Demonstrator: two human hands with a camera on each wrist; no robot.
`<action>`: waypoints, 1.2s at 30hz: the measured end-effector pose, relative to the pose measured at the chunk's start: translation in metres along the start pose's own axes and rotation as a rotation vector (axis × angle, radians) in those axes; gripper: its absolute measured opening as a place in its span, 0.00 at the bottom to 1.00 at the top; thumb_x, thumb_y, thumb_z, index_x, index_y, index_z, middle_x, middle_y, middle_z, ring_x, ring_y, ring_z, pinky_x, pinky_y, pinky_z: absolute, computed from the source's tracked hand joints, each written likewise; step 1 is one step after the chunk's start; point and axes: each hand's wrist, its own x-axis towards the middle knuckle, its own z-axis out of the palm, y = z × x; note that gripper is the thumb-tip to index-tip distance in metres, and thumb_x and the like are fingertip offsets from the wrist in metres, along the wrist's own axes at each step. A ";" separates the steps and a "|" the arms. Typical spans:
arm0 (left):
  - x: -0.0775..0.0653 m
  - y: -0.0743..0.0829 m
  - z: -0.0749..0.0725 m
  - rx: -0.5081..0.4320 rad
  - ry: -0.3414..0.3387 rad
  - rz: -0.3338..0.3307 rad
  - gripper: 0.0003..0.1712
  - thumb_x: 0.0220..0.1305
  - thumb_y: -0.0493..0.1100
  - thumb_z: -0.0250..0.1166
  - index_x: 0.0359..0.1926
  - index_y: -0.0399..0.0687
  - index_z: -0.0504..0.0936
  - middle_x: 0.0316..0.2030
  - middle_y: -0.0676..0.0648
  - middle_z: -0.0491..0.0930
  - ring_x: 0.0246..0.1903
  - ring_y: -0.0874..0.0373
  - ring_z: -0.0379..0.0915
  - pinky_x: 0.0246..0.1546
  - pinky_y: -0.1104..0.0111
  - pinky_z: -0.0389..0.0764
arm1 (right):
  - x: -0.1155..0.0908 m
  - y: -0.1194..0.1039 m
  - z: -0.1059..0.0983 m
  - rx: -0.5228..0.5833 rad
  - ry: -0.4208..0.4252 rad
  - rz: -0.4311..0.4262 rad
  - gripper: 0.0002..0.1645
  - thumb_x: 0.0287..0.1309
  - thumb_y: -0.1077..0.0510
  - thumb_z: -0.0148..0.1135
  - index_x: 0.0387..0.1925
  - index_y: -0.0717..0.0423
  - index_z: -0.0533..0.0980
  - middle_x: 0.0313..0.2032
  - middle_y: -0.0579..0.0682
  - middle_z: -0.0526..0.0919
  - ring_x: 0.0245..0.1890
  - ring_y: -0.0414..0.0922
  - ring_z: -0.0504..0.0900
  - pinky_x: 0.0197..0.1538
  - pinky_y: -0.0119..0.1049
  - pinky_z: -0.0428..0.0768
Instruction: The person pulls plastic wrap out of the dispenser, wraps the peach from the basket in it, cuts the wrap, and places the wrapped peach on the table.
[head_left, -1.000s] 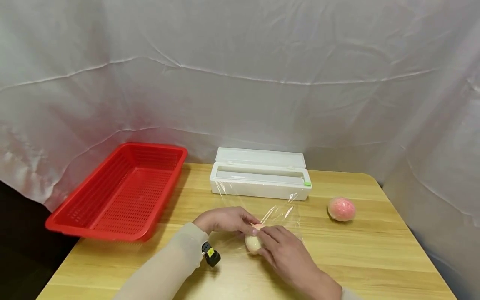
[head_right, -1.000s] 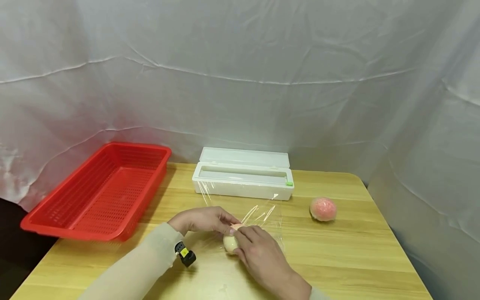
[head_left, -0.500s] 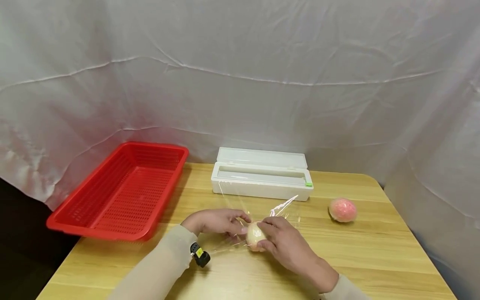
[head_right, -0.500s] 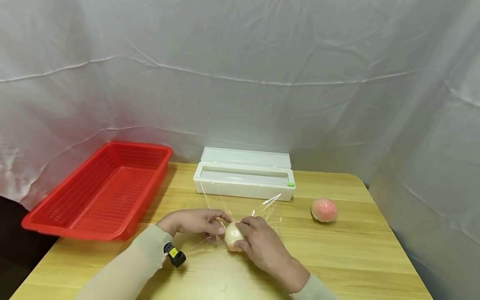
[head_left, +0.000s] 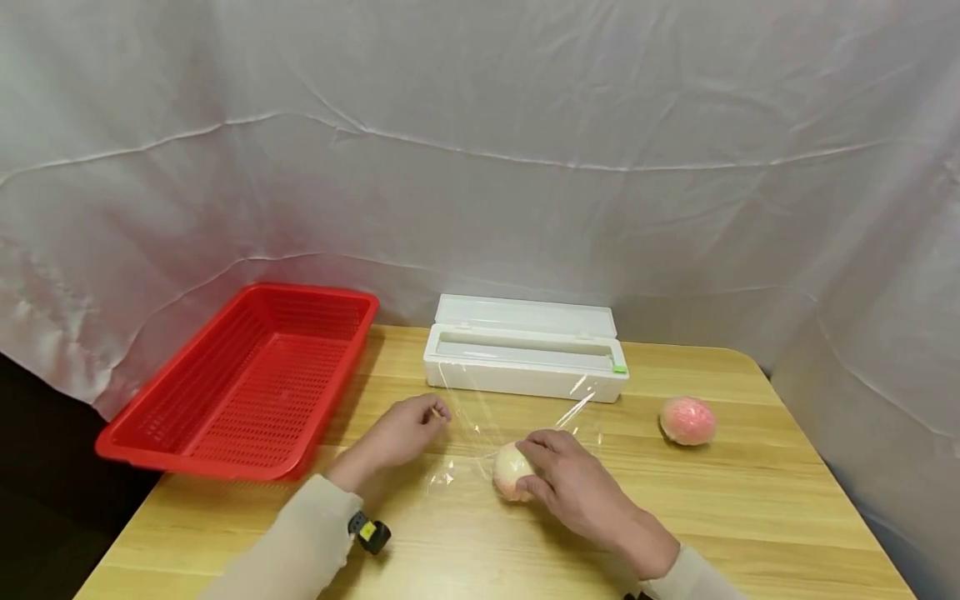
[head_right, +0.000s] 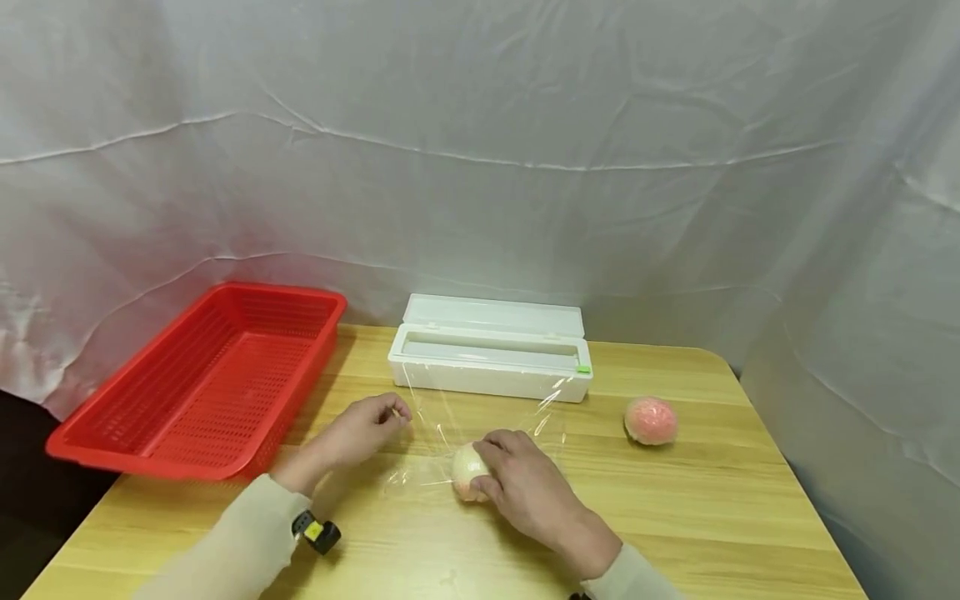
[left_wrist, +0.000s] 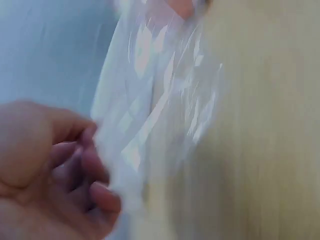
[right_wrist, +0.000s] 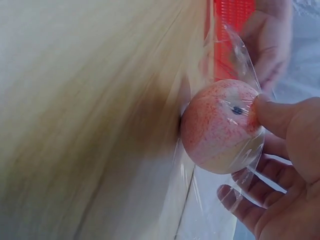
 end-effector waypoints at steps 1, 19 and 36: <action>-0.002 0.009 0.005 0.084 0.056 0.053 0.05 0.74 0.39 0.63 0.46 0.45 0.84 0.32 0.53 0.78 0.33 0.60 0.73 0.36 0.66 0.78 | 0.001 0.000 0.000 -0.004 -0.003 -0.006 0.30 0.65 0.48 0.73 0.63 0.59 0.81 0.58 0.53 0.82 0.60 0.50 0.80 0.62 0.48 0.82; -0.007 0.047 0.071 0.713 0.144 0.541 0.39 0.58 0.53 0.81 0.66 0.48 0.75 0.56 0.50 0.79 0.54 0.57 0.78 0.61 0.66 0.81 | 0.015 0.010 0.003 0.105 -0.085 0.013 0.37 0.63 0.46 0.75 0.66 0.61 0.77 0.64 0.57 0.78 0.65 0.54 0.77 0.66 0.52 0.79; 0.002 0.047 0.070 0.680 0.048 0.385 0.36 0.62 0.52 0.79 0.65 0.44 0.75 0.60 0.44 0.82 0.58 0.51 0.81 0.63 0.61 0.81 | 0.013 0.031 -0.011 0.366 0.035 0.261 0.34 0.72 0.50 0.66 0.73 0.57 0.72 0.70 0.62 0.75 0.71 0.64 0.72 0.71 0.67 0.70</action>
